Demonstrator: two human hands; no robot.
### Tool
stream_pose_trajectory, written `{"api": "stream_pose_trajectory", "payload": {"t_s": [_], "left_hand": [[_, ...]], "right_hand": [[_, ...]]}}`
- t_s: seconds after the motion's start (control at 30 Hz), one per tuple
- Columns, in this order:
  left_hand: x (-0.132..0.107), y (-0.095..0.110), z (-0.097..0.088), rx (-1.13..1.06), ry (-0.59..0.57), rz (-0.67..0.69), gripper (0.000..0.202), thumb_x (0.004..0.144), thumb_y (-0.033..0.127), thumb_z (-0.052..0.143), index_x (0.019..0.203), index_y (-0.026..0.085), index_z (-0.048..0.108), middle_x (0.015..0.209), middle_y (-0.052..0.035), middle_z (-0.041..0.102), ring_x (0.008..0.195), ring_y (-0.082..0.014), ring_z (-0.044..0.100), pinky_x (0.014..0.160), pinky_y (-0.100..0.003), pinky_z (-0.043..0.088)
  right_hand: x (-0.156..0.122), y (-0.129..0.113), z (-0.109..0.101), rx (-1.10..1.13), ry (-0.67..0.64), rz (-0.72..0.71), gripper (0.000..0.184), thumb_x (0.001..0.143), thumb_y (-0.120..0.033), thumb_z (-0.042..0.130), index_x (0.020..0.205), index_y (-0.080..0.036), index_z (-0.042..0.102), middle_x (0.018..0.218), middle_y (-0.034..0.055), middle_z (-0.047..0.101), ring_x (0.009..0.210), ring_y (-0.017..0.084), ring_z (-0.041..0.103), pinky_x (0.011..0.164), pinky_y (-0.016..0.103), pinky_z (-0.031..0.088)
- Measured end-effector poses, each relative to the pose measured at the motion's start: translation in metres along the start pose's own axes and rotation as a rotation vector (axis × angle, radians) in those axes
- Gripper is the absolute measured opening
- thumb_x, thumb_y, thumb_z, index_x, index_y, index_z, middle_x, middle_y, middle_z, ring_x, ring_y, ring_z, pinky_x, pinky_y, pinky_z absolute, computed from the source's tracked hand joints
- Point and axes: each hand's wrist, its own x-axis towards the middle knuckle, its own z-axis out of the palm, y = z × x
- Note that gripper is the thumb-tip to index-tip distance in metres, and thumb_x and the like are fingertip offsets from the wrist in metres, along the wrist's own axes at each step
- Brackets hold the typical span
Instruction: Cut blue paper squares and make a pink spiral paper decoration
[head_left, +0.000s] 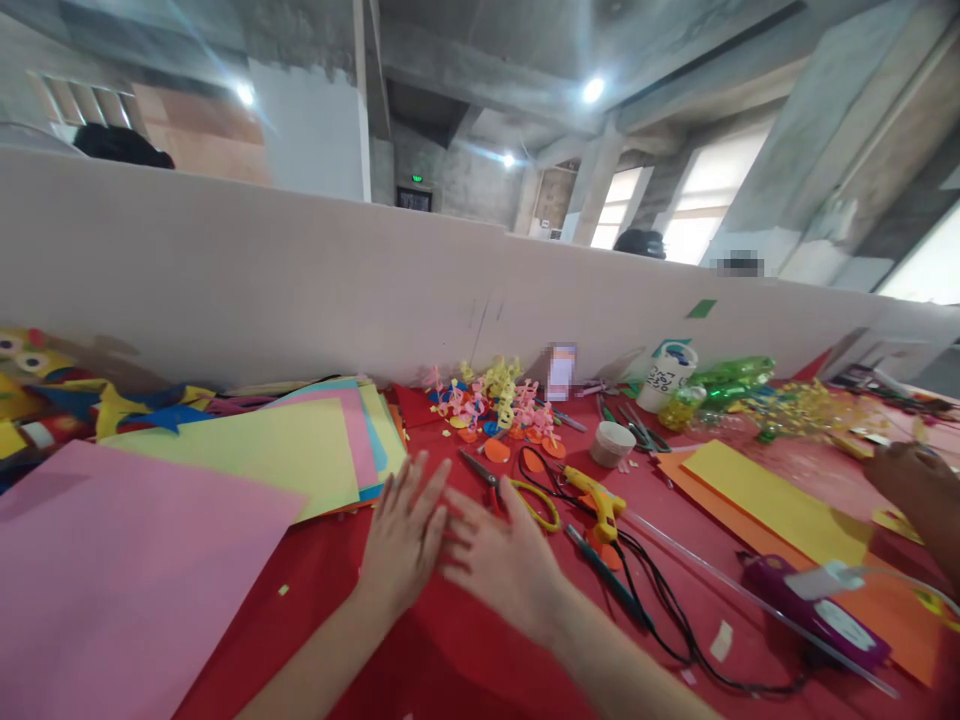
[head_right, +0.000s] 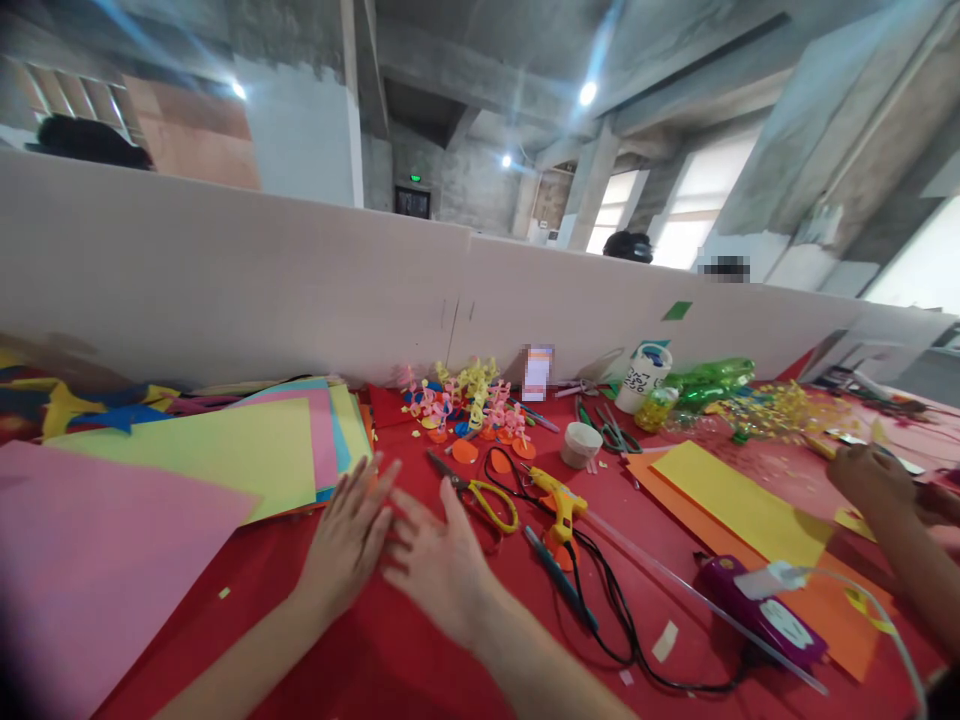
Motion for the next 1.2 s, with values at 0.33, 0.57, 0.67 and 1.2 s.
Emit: {"api": "stream_pose_trajectory", "payload": {"t_s": [0.33,0.57,0.67,1.2], "left_hand": [[-0.006,-0.009,0.018,0.177,0.04,-0.174,0.046,0.088,0.029,0.043,0.134,0.029,0.044,0.145,-0.0063,0.035,0.137,-0.0315,0.018,0.104,-0.052,0.028],[-0.003,-0.005,0.012,0.204,0.05,-0.17,0.046,0.087,0.03,0.044,0.133,0.029,0.045,0.144,-0.0065,0.037,0.137,-0.0313,0.018,0.106,-0.053,0.025],[-0.004,-0.006,0.014,0.204,0.03,-0.17,0.048,0.087,0.031,0.043,0.135,0.023,0.043,0.141,-0.0097,0.042,0.136,-0.0316,0.021,0.106,-0.053,0.024],[0.001,-0.011,0.001,-0.139,0.145,-0.291,0.026,0.089,0.017,0.035,0.099,0.016,0.059,0.094,-0.0087,0.064,0.094,-0.0214,0.058,0.087,-0.04,0.048]], "right_hand": [[0.038,0.072,-0.099,-0.965,0.074,0.465,0.019,0.079,-0.013,0.053,0.069,-0.017,0.068,0.084,0.0104,0.071,0.097,0.024,0.06,0.085,0.034,0.042],[0.038,0.088,-0.101,-0.988,0.171,0.481,0.027,0.079,-0.008,0.046,0.061,-0.013,0.065,0.073,0.0158,0.069,0.075,0.025,0.065,0.072,0.033,0.045],[0.04,0.074,-0.119,-0.952,0.331,0.435,0.026,0.081,-0.013,0.044,0.067,-0.013,0.066,0.077,0.0161,0.069,0.079,0.027,0.064,0.077,0.037,0.045],[-0.031,0.043,0.007,-0.295,-0.188,-0.132,0.023,0.09,-0.028,0.047,0.081,-0.019,0.066,0.083,0.0047,0.069,0.08,0.015,0.062,0.077,0.028,0.047]]}}
